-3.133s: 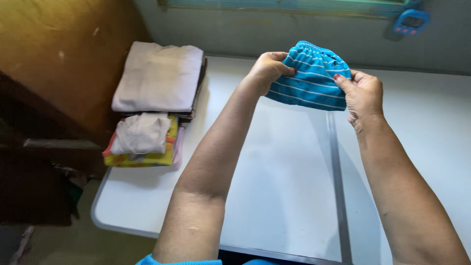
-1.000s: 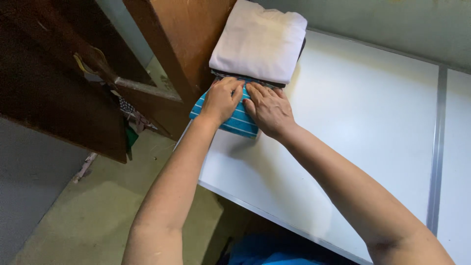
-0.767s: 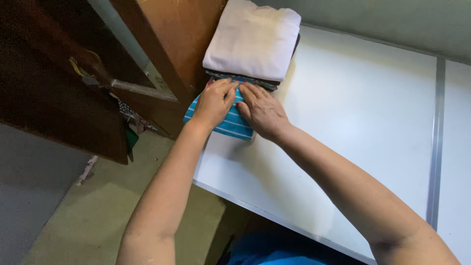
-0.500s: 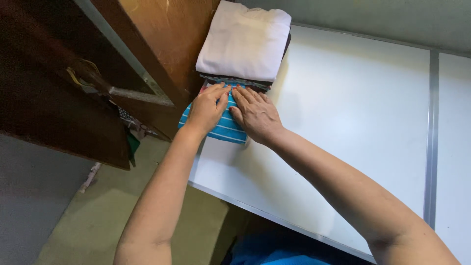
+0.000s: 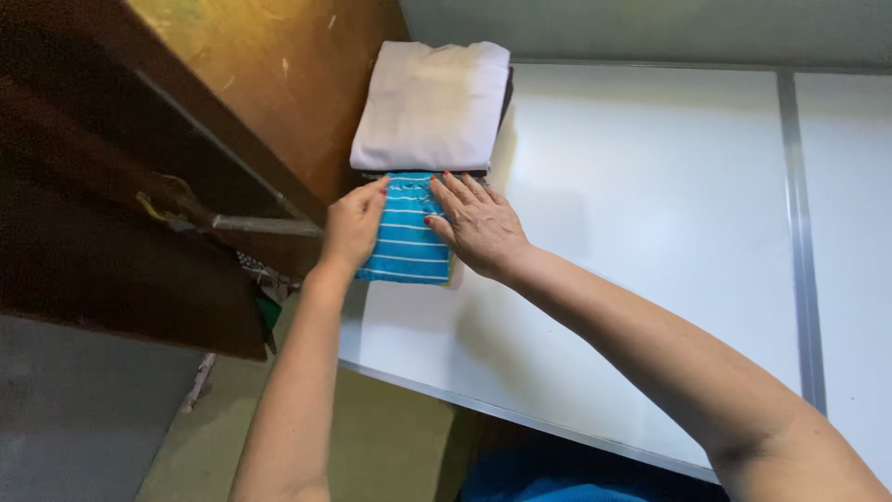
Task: The person folds several pieces of clothing on a white table. They retrieve items from a red basket, unfold them, and fold them neatly before stacking them on the table. The items include blue striped shorts, grey shorts, and a grey tank top.
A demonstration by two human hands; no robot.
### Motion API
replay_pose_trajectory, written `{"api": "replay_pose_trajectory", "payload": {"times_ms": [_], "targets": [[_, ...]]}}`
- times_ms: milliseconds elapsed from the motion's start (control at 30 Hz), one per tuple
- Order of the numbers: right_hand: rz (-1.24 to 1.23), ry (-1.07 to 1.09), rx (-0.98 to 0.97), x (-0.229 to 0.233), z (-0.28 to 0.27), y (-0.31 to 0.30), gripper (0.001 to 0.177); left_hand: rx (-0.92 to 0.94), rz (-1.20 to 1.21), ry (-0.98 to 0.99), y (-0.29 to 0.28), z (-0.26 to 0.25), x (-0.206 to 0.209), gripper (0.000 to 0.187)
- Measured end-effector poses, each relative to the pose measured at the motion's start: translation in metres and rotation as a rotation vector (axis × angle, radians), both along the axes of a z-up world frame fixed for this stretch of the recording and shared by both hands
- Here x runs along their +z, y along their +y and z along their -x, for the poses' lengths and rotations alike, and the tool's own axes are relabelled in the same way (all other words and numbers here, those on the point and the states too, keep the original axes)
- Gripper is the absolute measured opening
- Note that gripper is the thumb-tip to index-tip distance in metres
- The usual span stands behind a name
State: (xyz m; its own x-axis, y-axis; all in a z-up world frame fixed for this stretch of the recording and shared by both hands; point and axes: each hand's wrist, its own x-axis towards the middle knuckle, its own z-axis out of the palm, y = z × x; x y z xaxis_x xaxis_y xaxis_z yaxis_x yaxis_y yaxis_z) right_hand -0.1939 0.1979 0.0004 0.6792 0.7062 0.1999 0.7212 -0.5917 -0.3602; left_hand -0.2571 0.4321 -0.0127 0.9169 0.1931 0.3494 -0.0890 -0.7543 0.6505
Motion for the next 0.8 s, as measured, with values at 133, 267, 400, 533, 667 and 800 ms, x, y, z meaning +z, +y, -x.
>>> {"api": "replay_pose_trajectory", "payload": {"times_ms": [133, 267, 400, 533, 667, 800], "targets": [[-0.074, -0.085, 0.007, -0.005, -0.007, -0.017, 0.063, 0.208, 0.06, 0.026, -0.012, 0.001, 0.021, 0.027], [-0.255, -0.398, -0.038, -0.003, -0.016, -0.026, 0.051, 0.175, -0.156, -0.123, -0.009, -0.016, 0.012, 0.035], [-0.144, -0.361, -0.098, 0.012, -0.015, -0.043, 0.057, 0.151, -0.173, 0.076, -0.027, -0.032, 0.011, 0.055], [-0.082, -0.326, -0.159, 0.006, -0.025, -0.07, 0.06, 0.095, -0.262, 0.063, -0.049, -0.043, 0.016, 0.061], [0.008, -0.287, -0.221, -0.004, -0.038, -0.104, 0.064, 0.002, -0.263, 0.044, -0.075, -0.06, 0.014, 0.062], [0.062, -0.266, -0.279, -0.012, -0.052, -0.146, 0.071, -0.079, -0.304, 0.008, -0.112, -0.071, 0.016, 0.061]]}}
